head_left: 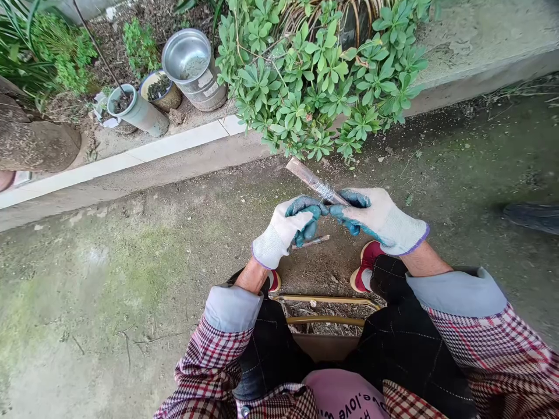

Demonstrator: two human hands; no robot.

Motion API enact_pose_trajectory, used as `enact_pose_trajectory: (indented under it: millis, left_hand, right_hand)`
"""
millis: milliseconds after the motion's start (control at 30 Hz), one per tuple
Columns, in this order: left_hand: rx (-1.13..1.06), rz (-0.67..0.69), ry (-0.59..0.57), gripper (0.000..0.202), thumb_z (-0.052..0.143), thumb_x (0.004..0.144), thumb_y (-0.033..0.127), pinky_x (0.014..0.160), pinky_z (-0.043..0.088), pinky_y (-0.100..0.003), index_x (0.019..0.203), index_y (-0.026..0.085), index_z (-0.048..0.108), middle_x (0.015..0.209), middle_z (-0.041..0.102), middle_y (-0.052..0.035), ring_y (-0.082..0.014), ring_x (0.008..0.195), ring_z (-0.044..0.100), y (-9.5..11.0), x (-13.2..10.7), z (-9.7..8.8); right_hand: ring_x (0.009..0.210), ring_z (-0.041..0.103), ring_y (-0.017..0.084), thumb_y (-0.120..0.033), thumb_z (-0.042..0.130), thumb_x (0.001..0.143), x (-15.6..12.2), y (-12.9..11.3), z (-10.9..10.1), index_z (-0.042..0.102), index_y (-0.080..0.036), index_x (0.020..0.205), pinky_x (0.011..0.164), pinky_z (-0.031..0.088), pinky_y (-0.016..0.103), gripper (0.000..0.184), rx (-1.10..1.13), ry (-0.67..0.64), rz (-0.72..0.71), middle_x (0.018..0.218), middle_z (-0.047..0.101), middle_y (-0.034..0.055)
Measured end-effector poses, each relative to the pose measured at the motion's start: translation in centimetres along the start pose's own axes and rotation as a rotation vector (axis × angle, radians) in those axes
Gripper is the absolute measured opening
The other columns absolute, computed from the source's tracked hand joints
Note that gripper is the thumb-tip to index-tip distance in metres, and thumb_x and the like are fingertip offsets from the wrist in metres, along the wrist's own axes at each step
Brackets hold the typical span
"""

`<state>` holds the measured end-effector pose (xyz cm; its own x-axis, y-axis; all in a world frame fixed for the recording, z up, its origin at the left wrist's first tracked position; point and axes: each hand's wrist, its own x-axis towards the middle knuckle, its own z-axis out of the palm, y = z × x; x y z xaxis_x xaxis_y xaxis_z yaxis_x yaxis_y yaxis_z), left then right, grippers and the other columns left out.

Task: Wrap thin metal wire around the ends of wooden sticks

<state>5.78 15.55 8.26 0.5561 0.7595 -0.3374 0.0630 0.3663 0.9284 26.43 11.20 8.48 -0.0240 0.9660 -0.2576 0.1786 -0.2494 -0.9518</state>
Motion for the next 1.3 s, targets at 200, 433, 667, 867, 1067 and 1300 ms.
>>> enact_pose_trajectory:
  millis: [200,433,667,867,1067,1300]
  left_hand:
    - [0.021,0.005,0.096,0.024,0.066,0.080,0.034,0.041,0.026,-0.019,0.092,0.015,0.073,0.049,0.047,0.0089,-0.0034,0.038,0.032,0.3,-0.2,0.5]
    - [0.077,0.027,0.139,0.022,0.066,0.078,0.031,0.042,0.029,-0.020,0.089,0.016,0.077,0.053,0.052,0.0062,-0.0044,0.042,0.036,-0.1,0.0,0.5]
    - [0.022,-0.067,0.141,0.034,0.068,0.081,0.040,0.035,0.028,-0.019,0.102,0.014,0.075,0.052,0.053,0.0075,-0.0047,0.036,0.037,-1.0,1.0,0.3]
    - [0.003,-0.070,0.007,0.040,0.070,0.078,0.043,0.035,0.035,-0.020,0.102,0.011,0.074,0.063,0.065,0.0027,-0.0054,0.037,0.046,-1.4,1.6,-0.7]
    - [0.119,-0.031,0.087,0.019,0.069,0.075,0.029,0.045,0.038,-0.020,0.084,0.012,0.072,0.064,0.063,0.0020,-0.0055,0.047,0.046,-1.7,2.5,-0.7]
    - [0.336,0.087,-0.035,0.016,0.067,0.079,0.025,0.075,0.052,-0.025,0.083,0.012,0.074,0.084,0.075,-0.0040,-0.0135,0.076,0.063,-0.6,2.3,-1.8]
  right_hand:
    - [0.053,0.044,0.013,-0.044,0.076,0.077,-0.1,-0.1,0.1,0.056,-0.023,0.066,0.047,0.038,0.028,0.032,0.005,-0.006,0.037,0.060,0.054,-0.0010]
    - [0.050,0.046,0.013,-0.045,0.079,0.078,-0.1,0.2,0.2,0.056,-0.023,0.066,0.045,0.039,0.029,0.035,-0.015,-0.013,0.047,0.060,0.054,-0.0011]
    - [0.050,0.046,0.012,-0.047,0.081,0.077,0.4,0.7,0.1,0.062,-0.022,0.071,0.043,0.039,0.026,0.032,0.003,0.027,0.051,0.059,0.053,-0.0028]
    - [0.047,0.047,0.010,-0.051,0.084,0.076,0.6,1.2,-0.1,0.064,-0.021,0.073,0.040,0.041,0.024,0.036,0.084,0.041,0.078,0.060,0.057,-0.0023]
    - [0.047,0.047,0.009,-0.052,0.090,0.069,-0.1,0.6,-0.2,0.068,-0.018,0.074,0.038,0.042,0.022,0.041,0.161,-0.033,0.160,0.062,0.059,-0.0009]
    - [0.043,0.049,0.008,-0.050,0.093,0.064,-0.8,0.2,-1.1,0.073,-0.013,0.083,0.035,0.042,0.021,0.047,0.276,-0.134,0.191,0.058,0.059,-0.0014]
